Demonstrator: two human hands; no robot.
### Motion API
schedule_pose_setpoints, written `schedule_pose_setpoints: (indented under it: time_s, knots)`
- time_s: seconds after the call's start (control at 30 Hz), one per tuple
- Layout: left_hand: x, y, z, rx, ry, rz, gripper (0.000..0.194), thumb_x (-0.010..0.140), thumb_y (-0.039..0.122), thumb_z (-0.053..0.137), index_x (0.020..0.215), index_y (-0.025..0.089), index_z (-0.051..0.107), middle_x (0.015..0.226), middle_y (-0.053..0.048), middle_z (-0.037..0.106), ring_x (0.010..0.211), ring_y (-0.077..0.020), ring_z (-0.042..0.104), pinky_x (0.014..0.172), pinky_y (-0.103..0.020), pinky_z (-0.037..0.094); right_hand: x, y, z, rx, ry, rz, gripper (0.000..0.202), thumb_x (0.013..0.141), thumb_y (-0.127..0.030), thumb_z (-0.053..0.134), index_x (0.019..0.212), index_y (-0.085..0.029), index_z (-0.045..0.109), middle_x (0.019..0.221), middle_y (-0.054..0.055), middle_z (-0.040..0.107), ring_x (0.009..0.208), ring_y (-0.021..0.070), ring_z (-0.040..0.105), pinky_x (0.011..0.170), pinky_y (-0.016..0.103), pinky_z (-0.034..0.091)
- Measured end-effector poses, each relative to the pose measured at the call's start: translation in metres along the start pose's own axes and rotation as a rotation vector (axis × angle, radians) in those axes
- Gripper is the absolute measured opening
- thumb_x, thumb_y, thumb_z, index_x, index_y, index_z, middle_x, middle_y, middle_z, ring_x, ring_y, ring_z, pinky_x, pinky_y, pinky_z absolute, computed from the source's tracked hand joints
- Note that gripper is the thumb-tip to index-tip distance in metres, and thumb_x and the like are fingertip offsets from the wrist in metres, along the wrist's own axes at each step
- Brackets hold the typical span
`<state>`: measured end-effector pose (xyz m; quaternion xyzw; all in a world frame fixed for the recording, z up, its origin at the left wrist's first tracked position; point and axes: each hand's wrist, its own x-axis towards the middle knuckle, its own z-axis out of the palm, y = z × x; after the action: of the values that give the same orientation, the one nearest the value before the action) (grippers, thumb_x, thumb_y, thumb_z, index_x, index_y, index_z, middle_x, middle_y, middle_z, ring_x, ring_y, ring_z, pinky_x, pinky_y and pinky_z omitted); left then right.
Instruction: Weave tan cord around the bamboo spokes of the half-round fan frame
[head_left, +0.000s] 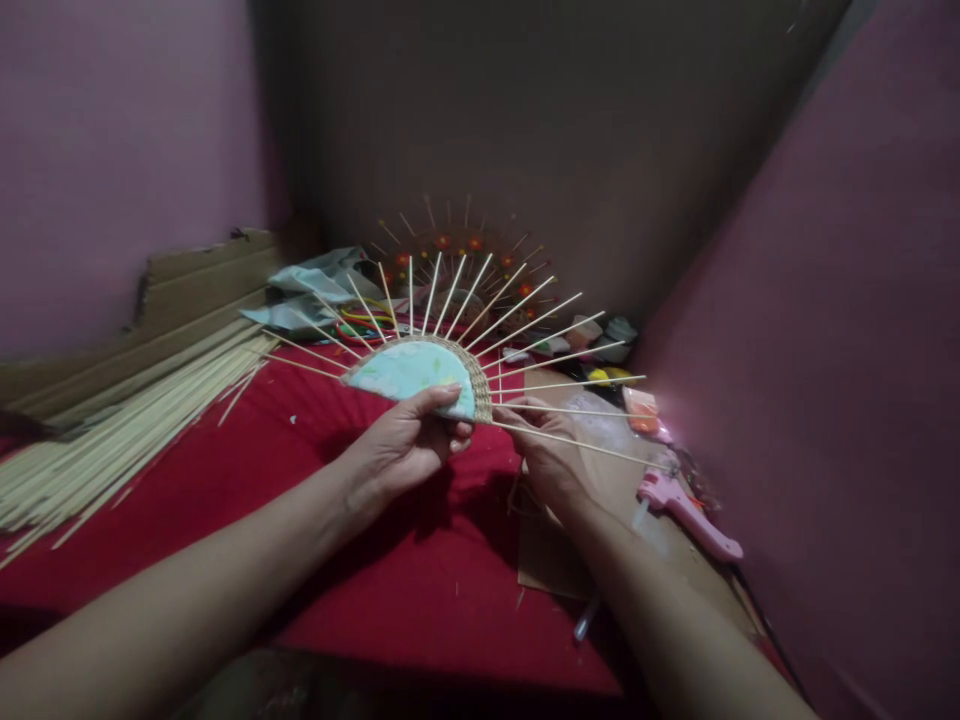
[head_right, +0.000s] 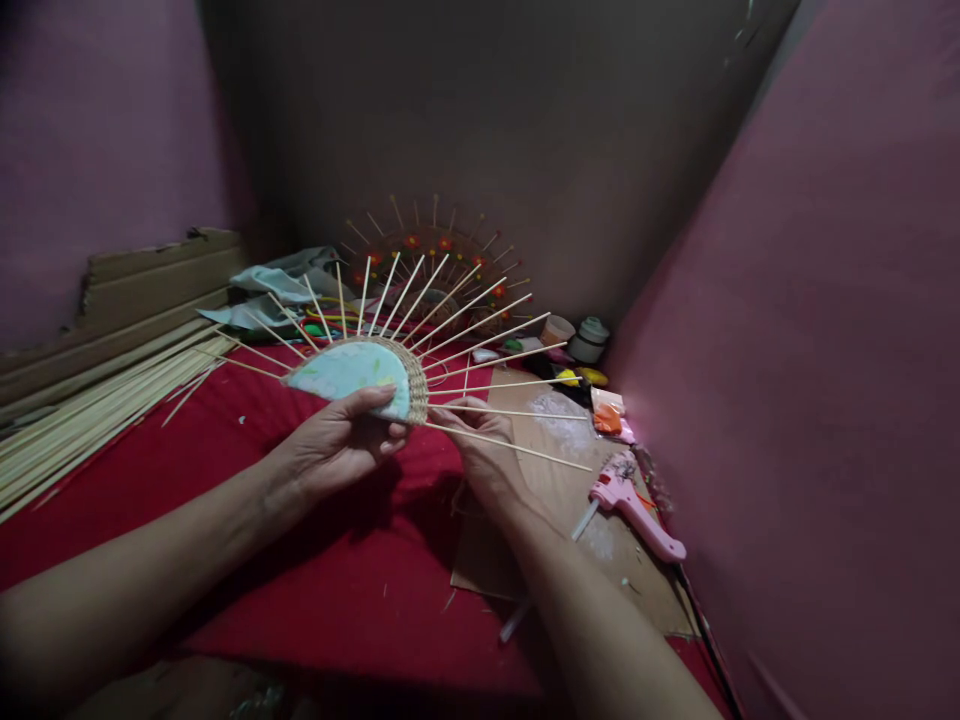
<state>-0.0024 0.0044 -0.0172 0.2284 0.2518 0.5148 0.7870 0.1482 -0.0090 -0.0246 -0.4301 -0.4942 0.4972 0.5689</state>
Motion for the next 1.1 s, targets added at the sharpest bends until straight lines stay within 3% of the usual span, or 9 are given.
schedule_pose_setpoints:
  time_s: [0.23, 0.5, 0.63, 0.73, 0.9, 1.03, 1.1]
  knots:
    - [-0.001, 0.003, -0.001, 0.011, 0.018, -0.135, 0.009, 0.074, 0.012, 0.058, 0.076, 0.016, 0.050, 0.060, -0.001, 0.055, 0.041, -0.0105, 0.050, 0.034, -0.018, 0.034, 0.005, 0.000, -0.009, -0.126, 0.045, -0.109, 0.013, 0.061, -0.031, 0.072, 0.062, -0.019, 0.066, 0.064, 0.000, 0.062, 0.064, 0.0131, 0.054, 0.062, 0.027, 0.041]
    - [-0.003, 0.004, 0.002, -0.039, 0.098, -0.166, 0.015, 0.077, 0.005, 0.055, 0.070, 0.016, 0.047, 0.052, 0.001, 0.052, 0.037, -0.0085, 0.047, 0.034, -0.017, 0.043, 0.001, -0.017, -0.014, -0.248, 0.010, -0.030, 0.010, 0.068, -0.030, 0.065, 0.064, -0.020, 0.065, 0.068, 0.000, 0.063, 0.068, 0.0156, 0.057, 0.060, 0.027, 0.041]
    - [-0.003, 0.003, 0.002, -0.001, 0.097, -0.152, 0.013, 0.078, 0.004, 0.053, 0.073, 0.016, 0.048, 0.054, 0.000, 0.053, 0.038, -0.0085, 0.048, 0.033, -0.015, 0.041, 0.007, -0.017, -0.023, -0.306, 0.066, -0.099, 0.009, 0.067, -0.026, 0.066, 0.061, -0.021, 0.062, 0.064, -0.002, 0.059, 0.061, 0.0118, 0.052, 0.058, 0.025, 0.039]
    - [-0.002, 0.004, 0.002, 0.001, 0.107, -0.119, 0.015, 0.079, 0.004, 0.051, 0.071, 0.016, 0.047, 0.053, 0.001, 0.051, 0.036, -0.0075, 0.046, 0.032, -0.015, 0.038, 0.017, -0.013, -0.035, -0.235, 0.080, -0.042, 0.015, 0.067, -0.029, 0.068, 0.059, -0.020, 0.059, 0.056, -0.005, 0.052, 0.051, 0.0086, 0.043, 0.048, 0.024, 0.032]
    - [-0.002, 0.008, 0.006, 0.018, 0.131, -0.066, 0.020, 0.083, 0.003, 0.045, 0.069, 0.017, 0.042, 0.049, 0.003, 0.046, 0.035, -0.0065, 0.042, 0.031, -0.015, 0.035, 0.028, -0.010, -0.059, -0.062, -0.085, 0.137, 0.024, 0.063, -0.032, 0.072, 0.056, -0.018, 0.053, 0.049, -0.007, 0.039, 0.043, 0.0054, 0.027, 0.041, 0.023, 0.019]
    - [-0.002, 0.012, 0.006, 0.042, 0.135, -0.062, 0.021, 0.084, 0.006, 0.044, 0.067, 0.018, 0.039, 0.048, 0.004, 0.044, 0.033, -0.0066, 0.040, 0.030, -0.015, 0.033, 0.031, -0.012, -0.076, 0.238, -0.290, 0.156, 0.034, 0.064, -0.024, 0.072, 0.053, -0.018, 0.041, 0.048, -0.008, 0.031, 0.043, 0.0050, 0.024, 0.043, 0.022, 0.018]
    - [-0.001, 0.015, 0.004, 0.053, 0.132, -0.075, 0.021, 0.084, 0.008, 0.045, 0.067, 0.018, 0.038, 0.048, 0.005, 0.043, 0.032, -0.0067, 0.039, 0.030, -0.015, 0.032, 0.032, -0.014, -0.083, 0.308, -0.332, 0.150, 0.034, 0.064, -0.024, 0.071, 0.053, -0.019, 0.039, 0.047, -0.009, 0.030, 0.043, 0.0051, 0.023, 0.044, 0.022, 0.018]
